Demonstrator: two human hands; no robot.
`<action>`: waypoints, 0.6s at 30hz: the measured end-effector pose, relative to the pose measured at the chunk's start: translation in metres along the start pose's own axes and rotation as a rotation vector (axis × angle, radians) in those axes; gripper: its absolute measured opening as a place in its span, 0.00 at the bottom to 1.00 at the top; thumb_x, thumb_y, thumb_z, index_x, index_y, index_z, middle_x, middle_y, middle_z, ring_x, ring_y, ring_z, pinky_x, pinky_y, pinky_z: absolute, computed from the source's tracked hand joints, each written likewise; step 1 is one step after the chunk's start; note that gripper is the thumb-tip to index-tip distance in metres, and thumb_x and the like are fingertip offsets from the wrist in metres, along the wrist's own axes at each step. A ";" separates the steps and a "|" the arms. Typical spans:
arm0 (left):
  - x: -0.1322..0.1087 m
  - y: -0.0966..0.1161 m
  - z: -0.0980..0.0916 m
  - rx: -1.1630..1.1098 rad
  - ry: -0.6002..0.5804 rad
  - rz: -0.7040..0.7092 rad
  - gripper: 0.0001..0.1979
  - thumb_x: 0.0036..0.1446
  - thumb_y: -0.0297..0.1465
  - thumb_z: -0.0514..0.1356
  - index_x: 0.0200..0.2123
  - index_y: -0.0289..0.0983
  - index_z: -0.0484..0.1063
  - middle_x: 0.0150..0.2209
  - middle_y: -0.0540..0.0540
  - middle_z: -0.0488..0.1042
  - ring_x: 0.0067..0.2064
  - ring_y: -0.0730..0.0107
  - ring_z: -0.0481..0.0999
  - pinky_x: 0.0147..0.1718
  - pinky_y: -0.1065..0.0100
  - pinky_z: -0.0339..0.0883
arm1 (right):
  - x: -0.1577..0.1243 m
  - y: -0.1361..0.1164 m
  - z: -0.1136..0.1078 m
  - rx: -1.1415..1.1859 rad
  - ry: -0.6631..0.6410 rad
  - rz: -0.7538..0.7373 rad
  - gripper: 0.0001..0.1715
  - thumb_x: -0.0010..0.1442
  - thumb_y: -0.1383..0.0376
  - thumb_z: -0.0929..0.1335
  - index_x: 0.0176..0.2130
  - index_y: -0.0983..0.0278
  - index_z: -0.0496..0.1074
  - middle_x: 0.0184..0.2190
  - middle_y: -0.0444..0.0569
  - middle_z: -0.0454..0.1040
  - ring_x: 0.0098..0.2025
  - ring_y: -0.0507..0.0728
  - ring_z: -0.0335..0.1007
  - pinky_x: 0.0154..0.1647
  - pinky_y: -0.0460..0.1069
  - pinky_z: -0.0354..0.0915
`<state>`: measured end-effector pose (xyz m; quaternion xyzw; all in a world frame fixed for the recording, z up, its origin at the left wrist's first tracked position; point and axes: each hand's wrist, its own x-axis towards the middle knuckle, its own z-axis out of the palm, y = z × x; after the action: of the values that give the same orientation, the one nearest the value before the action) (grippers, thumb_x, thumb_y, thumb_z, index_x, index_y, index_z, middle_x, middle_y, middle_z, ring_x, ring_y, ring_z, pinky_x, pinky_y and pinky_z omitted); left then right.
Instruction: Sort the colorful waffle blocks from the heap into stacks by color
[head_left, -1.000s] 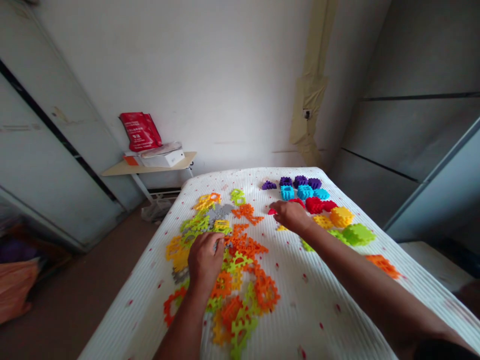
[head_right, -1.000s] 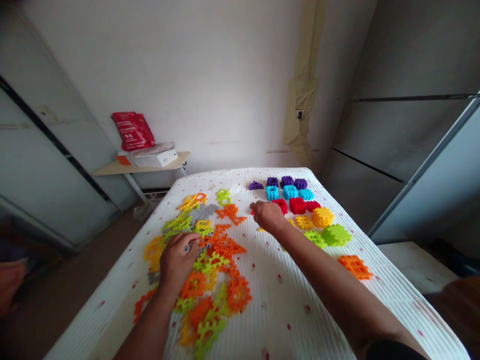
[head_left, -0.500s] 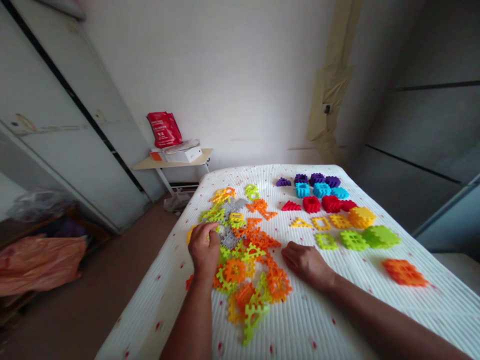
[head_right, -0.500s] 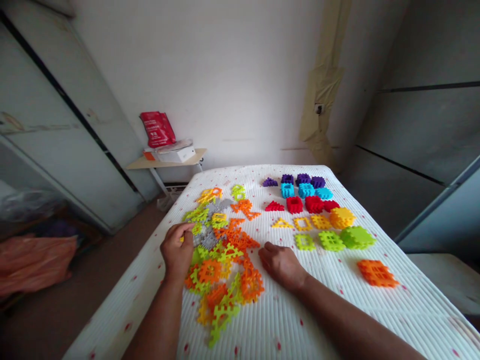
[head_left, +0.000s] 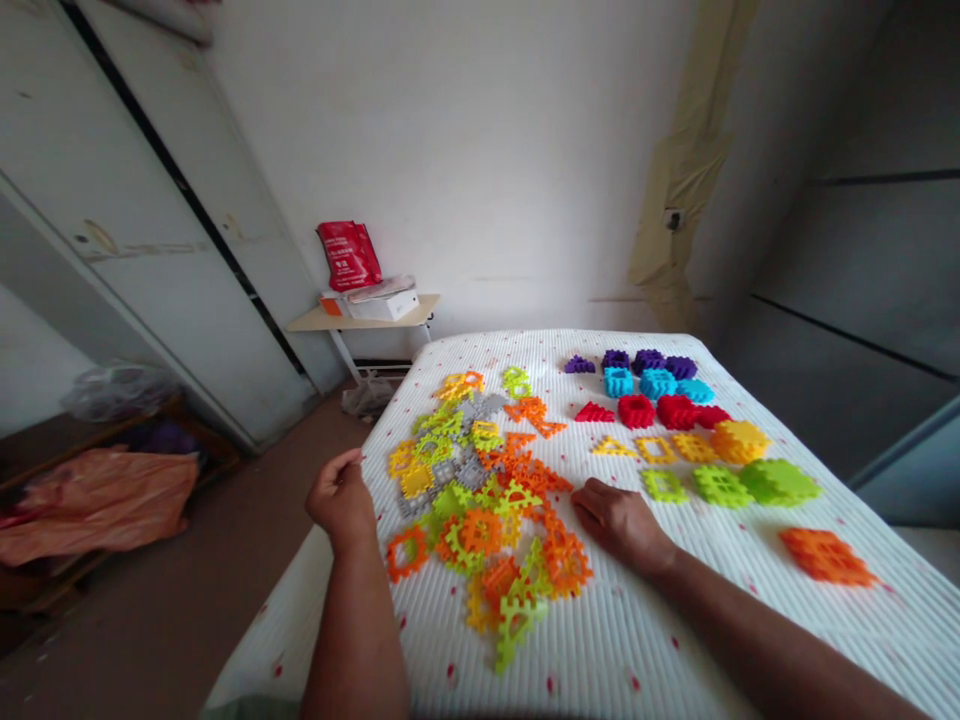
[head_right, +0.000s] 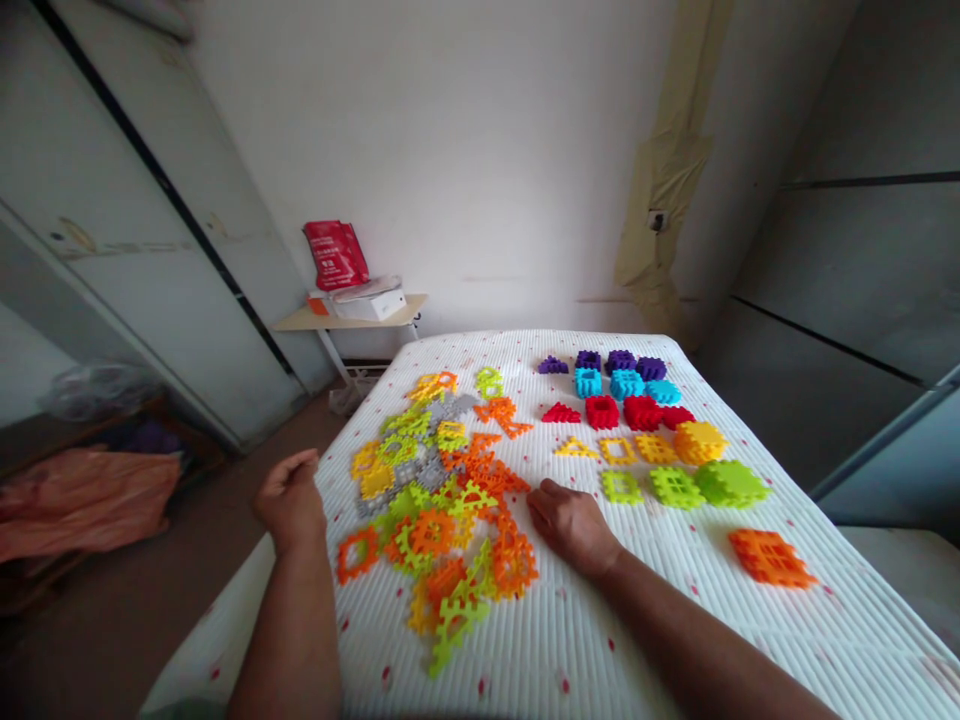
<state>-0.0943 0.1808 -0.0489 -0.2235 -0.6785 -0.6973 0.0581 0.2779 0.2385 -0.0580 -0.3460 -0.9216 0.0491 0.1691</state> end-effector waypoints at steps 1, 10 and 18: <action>0.002 -0.004 0.000 -0.013 -0.009 -0.028 0.11 0.44 0.32 0.56 0.30 0.34 0.74 0.29 0.47 0.75 0.33 0.65 0.74 0.38 0.62 0.69 | 0.000 0.000 0.000 0.002 -0.001 0.004 0.18 0.64 0.66 0.55 0.31 0.64 0.69 0.28 0.46 0.68 0.27 0.50 0.64 0.27 0.45 0.56; 0.005 -0.013 0.004 0.053 -0.088 -0.094 0.10 0.41 0.32 0.57 0.28 0.35 0.75 0.26 0.48 0.75 0.30 0.66 0.74 0.34 0.63 0.69 | -0.001 0.005 0.007 0.010 0.015 -0.001 0.17 0.64 0.66 0.55 0.31 0.64 0.69 0.28 0.47 0.68 0.28 0.50 0.65 0.27 0.44 0.57; 0.004 -0.014 0.005 0.085 -0.164 -0.118 0.11 0.39 0.30 0.55 0.27 0.35 0.76 0.21 0.49 0.74 0.26 0.67 0.73 0.30 0.65 0.69 | 0.000 0.006 0.009 0.037 0.009 0.018 0.18 0.64 0.66 0.55 0.31 0.64 0.70 0.29 0.47 0.69 0.28 0.50 0.66 0.28 0.44 0.57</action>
<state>-0.1018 0.1879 -0.0609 -0.2368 -0.7220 -0.6495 -0.0296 0.2788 0.2431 -0.0680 -0.3512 -0.9166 0.0660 0.1792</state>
